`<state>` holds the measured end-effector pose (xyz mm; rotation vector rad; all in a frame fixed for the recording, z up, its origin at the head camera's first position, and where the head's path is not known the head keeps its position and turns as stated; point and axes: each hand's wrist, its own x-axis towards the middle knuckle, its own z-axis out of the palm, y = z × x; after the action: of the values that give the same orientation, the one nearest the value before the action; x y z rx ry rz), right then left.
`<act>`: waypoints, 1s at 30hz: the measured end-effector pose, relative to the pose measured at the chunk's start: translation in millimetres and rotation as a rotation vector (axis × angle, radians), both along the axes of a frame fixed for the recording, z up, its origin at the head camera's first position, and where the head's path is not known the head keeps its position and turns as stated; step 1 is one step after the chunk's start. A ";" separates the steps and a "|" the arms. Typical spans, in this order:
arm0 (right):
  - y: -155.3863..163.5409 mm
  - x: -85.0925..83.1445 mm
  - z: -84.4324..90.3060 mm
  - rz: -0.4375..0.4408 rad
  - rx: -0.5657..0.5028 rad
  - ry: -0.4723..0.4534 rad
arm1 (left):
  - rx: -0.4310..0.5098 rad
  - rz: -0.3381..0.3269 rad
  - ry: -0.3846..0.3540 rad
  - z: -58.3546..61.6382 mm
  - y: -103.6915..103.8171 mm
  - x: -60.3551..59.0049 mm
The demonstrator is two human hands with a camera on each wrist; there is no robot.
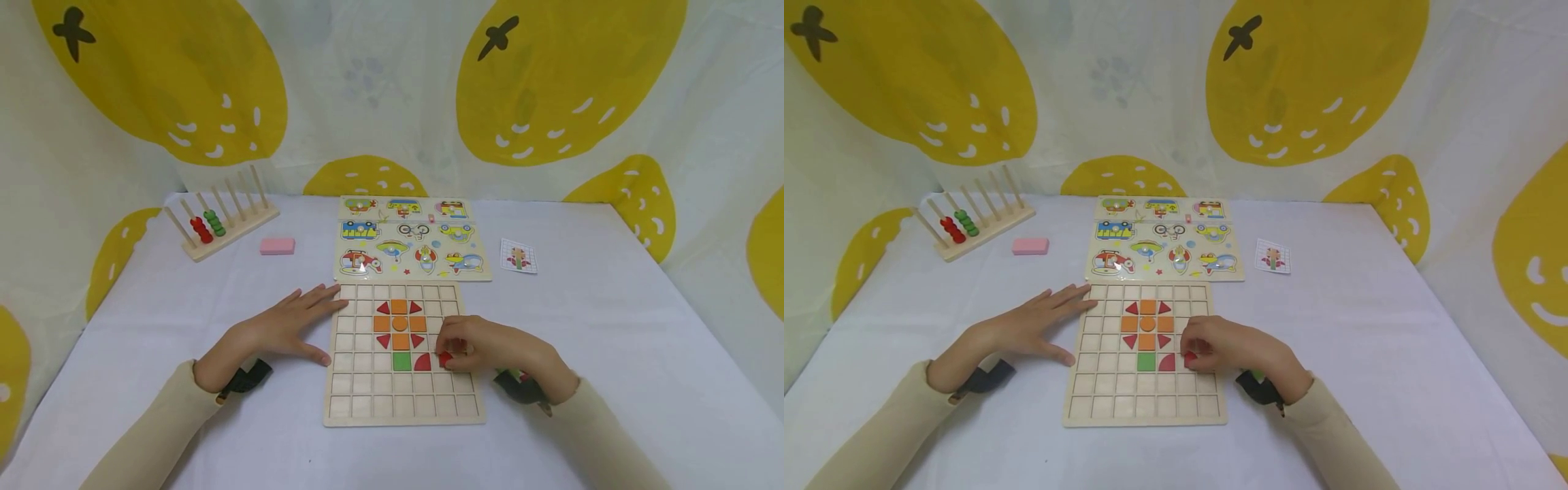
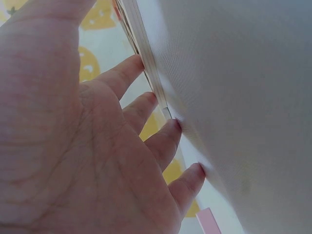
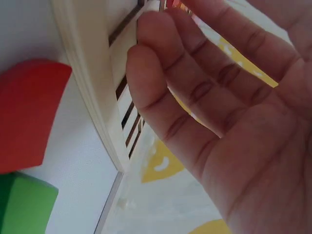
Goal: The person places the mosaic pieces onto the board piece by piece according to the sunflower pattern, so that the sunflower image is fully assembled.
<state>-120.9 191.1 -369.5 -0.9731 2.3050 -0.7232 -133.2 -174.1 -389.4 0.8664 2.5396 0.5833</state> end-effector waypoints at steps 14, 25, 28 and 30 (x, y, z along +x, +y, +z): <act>-3.4 0.3 -0.8 0.065 -0.031 0.001 | -0.007 -0.009 0.014 -3.2 -1.1 -2.0; -4.7 1.6 -1.6 0.044 -0.003 0.004 | -0.005 -0.013 0.016 -5.0 -1.7 -2.1; -1.8 1.4 1.6 0.008 0.012 -0.005 | -0.006 -0.012 0.015 -4.7 -2.0 -2.0; 1.6 0.8 4.7 -0.014 0.016 -0.003 | -0.004 -0.012 0.015 -4.7 -2.0 -2.1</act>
<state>-120.2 192.7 -364.8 -0.9488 2.3141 -0.7106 -135.4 -176.1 -394.0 0.8868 2.5462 0.5693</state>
